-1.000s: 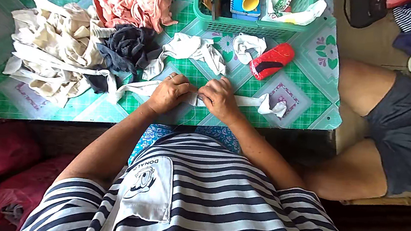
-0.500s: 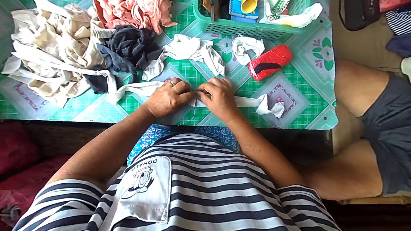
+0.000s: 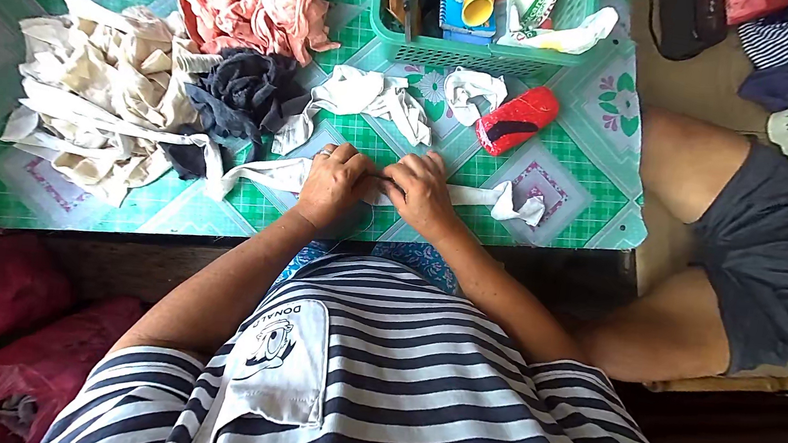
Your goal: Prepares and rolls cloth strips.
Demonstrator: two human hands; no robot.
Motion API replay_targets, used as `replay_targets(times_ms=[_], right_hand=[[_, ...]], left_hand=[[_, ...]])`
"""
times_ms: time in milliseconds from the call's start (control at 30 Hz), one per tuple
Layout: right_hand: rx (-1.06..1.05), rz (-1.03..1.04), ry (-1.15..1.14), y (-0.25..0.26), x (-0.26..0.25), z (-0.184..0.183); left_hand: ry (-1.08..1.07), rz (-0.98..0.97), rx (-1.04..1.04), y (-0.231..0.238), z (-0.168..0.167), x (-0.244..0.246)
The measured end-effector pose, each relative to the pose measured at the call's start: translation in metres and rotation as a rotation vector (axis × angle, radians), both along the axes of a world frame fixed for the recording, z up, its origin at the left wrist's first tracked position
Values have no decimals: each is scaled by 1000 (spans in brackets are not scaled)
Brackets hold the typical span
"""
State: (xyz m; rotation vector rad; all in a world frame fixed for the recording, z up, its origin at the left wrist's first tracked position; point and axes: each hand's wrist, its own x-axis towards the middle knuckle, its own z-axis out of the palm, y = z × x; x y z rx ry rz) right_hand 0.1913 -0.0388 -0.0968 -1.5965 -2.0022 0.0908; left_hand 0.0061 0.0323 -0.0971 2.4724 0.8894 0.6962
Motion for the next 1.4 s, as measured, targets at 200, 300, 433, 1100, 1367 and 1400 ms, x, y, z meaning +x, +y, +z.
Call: replay_targets(times_ms=[200,300,433,1100,1367,1400], right_hand=[[42,72,-9,-20,42,-7],[-4,40,-44,-29,65,-1],[-96,-1,18,-32,63,17],[-35,24,-132,4,-11,6],[140,153,-209,-2,-6,3],[146,168,-221,-2,-5,3]], left_hand=[[-31,-12,102,-1,-10,-4],[-15,-6,106,-2,-10,-4],[-1,-3,122,-5,-10,-3],[-49,-61,127,-1,-12,-7],[-86,-162,171,0,-13,-13],[-88,-166,175,0,-13,-13]])
